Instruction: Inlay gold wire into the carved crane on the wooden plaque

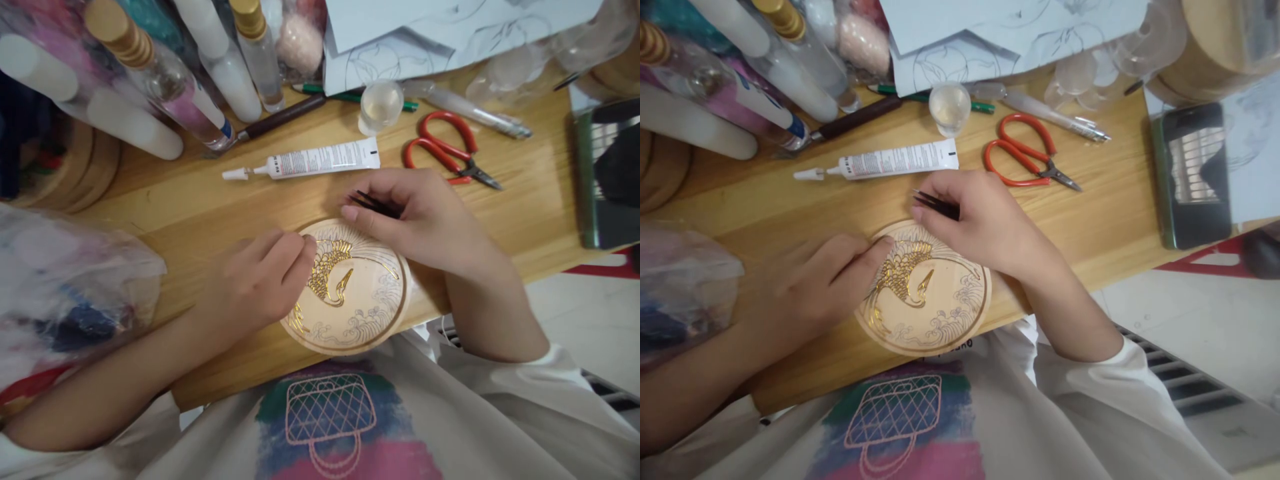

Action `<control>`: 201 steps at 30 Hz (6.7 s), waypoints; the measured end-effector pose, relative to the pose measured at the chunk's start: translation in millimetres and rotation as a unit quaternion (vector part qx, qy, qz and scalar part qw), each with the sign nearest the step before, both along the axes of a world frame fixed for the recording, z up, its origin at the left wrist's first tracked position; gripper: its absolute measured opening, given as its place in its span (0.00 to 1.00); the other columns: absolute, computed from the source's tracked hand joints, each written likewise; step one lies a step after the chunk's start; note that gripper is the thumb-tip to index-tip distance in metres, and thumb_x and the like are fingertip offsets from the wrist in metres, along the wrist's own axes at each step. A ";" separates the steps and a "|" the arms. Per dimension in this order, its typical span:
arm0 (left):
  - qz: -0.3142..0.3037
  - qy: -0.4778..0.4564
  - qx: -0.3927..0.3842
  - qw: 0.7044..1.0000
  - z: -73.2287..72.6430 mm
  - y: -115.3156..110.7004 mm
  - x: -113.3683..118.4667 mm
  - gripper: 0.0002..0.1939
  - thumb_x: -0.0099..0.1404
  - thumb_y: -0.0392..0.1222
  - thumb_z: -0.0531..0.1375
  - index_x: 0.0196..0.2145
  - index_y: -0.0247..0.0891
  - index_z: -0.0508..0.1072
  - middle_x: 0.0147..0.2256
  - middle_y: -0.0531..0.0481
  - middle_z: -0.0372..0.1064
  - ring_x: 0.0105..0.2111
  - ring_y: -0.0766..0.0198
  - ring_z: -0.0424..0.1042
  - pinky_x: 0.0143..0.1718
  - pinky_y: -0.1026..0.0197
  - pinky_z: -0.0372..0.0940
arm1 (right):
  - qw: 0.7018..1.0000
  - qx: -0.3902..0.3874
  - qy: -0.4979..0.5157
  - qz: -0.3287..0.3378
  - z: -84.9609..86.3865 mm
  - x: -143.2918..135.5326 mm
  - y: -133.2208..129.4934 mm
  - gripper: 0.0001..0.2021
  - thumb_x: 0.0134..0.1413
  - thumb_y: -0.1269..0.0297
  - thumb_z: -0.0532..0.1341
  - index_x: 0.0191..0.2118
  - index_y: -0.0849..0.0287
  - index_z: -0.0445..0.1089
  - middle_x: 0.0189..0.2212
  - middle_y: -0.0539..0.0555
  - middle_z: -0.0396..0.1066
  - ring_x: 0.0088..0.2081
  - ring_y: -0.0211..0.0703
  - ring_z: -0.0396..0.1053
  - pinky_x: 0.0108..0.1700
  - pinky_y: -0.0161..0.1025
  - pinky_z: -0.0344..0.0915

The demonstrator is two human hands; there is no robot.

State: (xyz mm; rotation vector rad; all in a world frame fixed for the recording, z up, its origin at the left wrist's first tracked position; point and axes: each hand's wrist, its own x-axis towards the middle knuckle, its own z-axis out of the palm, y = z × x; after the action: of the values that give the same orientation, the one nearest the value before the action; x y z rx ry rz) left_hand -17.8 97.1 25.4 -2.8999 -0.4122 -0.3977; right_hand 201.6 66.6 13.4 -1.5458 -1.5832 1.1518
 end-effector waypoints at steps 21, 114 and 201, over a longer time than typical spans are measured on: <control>0.002 -0.020 -0.019 1.000 -8.9 0.5 -5.2 0.07 0.71 0.31 0.52 0.44 0.35 0.68 0.26 0.56 0.65 0.26 0.68 0.68 0.25 0.64 0.57 | 0.996 0.011 0.041 -0.078 -8.5 2.6 2.6 0.06 0.51 0.71 0.66 0.32 0.55 0.69 0.29 0.47 0.70 0.30 0.36 0.67 0.32 0.36 0.66; 0.055 -0.077 0.020 0.995 -15.0 -19.8 -3.2 0.06 0.66 0.27 0.60 0.32 0.30 0.75 0.20 0.55 0.61 0.21 0.67 0.60 0.21 0.62 0.52 | 0.954 0.200 -0.081 -0.208 -7.0 -36.3 -74.1 0.09 0.56 0.67 0.66 0.43 0.50 0.76 0.39 0.51 0.80 0.40 0.46 0.78 0.43 0.46 0.78; 0.061 -0.064 0.010 0.996 -12.1 -14.1 -8.5 0.08 0.68 0.29 0.59 0.31 0.34 0.76 0.21 0.55 0.63 0.22 0.67 0.60 0.21 0.62 0.53 | 0.957 0.213 -0.087 -0.177 -16.9 -52.2 -63.9 0.06 0.57 0.73 0.63 0.39 0.58 0.76 0.36 0.52 0.80 0.41 0.41 0.77 0.47 0.40 0.75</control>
State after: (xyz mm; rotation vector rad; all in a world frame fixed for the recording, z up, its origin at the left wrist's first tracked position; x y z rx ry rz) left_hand -26.3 83.0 13.2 -2.8198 -0.5980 -0.5671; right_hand 149.4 2.8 -3.5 -1.5782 -1.4622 0.4521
